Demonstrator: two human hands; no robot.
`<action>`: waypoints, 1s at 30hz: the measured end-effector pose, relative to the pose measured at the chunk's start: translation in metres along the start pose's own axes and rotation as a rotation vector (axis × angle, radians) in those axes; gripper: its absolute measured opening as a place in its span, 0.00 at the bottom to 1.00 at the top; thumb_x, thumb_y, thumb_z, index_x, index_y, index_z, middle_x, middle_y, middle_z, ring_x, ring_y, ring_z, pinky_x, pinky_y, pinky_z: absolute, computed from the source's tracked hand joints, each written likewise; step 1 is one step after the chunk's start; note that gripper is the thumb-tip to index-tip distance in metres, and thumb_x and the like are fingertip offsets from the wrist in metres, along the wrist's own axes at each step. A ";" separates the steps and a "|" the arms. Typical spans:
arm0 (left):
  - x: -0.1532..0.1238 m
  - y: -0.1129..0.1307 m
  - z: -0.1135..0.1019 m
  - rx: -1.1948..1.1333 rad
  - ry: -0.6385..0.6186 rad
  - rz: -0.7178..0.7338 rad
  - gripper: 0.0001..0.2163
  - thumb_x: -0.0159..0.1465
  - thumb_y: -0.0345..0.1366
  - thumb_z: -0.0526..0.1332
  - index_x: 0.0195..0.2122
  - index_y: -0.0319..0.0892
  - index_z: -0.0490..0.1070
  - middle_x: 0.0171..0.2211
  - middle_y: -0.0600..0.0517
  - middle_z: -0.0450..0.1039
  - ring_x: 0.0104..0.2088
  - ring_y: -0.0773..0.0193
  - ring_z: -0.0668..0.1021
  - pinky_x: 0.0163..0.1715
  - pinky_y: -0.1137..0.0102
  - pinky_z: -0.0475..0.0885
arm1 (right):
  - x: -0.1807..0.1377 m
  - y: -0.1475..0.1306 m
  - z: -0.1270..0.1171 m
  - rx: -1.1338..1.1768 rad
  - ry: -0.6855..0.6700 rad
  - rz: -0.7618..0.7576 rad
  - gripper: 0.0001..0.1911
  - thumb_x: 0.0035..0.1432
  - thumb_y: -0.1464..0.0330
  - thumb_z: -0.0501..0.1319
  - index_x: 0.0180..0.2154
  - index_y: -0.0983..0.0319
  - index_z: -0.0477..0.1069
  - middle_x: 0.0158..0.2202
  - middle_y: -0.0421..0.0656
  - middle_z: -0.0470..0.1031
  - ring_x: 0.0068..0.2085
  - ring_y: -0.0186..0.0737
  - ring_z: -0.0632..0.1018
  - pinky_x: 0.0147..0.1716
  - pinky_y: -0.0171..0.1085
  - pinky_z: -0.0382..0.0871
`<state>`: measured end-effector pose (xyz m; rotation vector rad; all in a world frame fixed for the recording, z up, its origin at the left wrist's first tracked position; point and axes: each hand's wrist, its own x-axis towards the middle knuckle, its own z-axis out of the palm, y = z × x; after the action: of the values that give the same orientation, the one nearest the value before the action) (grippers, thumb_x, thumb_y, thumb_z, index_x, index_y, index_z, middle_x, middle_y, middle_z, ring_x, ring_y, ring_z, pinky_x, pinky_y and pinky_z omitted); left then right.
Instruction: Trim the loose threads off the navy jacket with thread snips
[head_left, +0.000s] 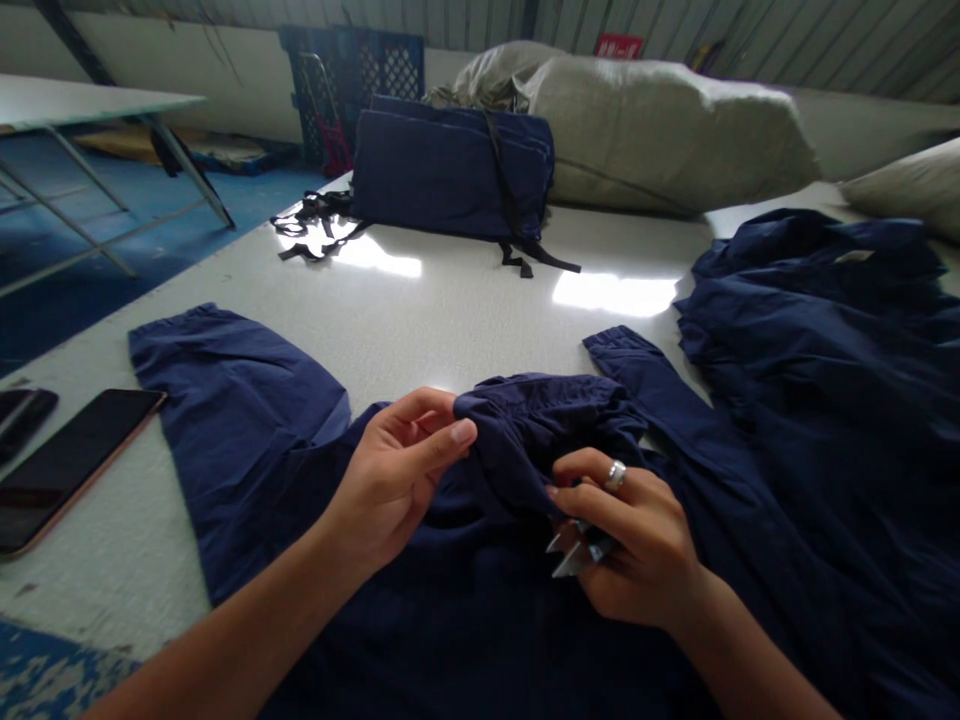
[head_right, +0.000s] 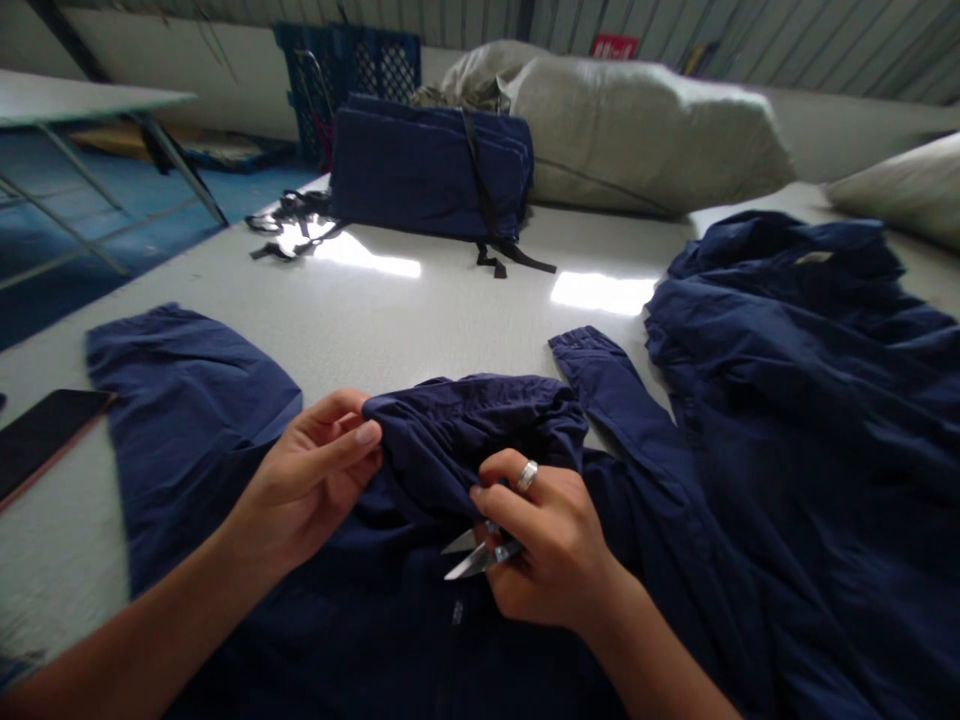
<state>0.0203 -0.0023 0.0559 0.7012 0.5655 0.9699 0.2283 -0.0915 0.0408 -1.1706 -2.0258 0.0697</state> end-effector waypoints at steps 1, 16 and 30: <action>0.000 0.000 0.000 -0.002 0.004 0.004 0.09 0.52 0.32 0.80 0.30 0.43 0.83 0.28 0.56 0.82 0.30 0.74 0.80 0.35 0.83 0.76 | 0.000 0.000 0.000 0.001 -0.003 -0.001 0.09 0.56 0.80 0.58 0.35 0.60 0.71 0.35 0.43 0.74 0.24 0.30 0.68 0.24 0.34 0.60; -0.002 -0.003 -0.005 0.249 -0.306 0.379 0.06 0.64 0.28 0.71 0.40 0.47 0.83 0.45 0.51 0.84 0.57 0.58 0.81 0.62 0.65 0.73 | -0.001 -0.002 0.002 0.153 -0.157 0.010 0.10 0.52 0.79 0.58 0.34 0.58 0.65 0.33 0.41 0.71 0.26 0.33 0.67 0.25 0.35 0.56; -0.008 -0.011 -0.003 0.421 0.023 0.319 0.11 0.54 0.24 0.75 0.37 0.46 0.86 0.35 0.52 0.86 0.36 0.65 0.85 0.39 0.75 0.81 | 0.001 -0.010 -0.009 0.498 -0.042 0.273 0.13 0.63 0.58 0.65 0.43 0.59 0.76 0.33 0.41 0.73 0.31 0.36 0.72 0.30 0.37 0.64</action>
<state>0.0211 -0.0126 0.0467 1.1839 0.7007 1.1679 0.2270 -0.0994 0.0511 -1.1114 -1.7282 0.6979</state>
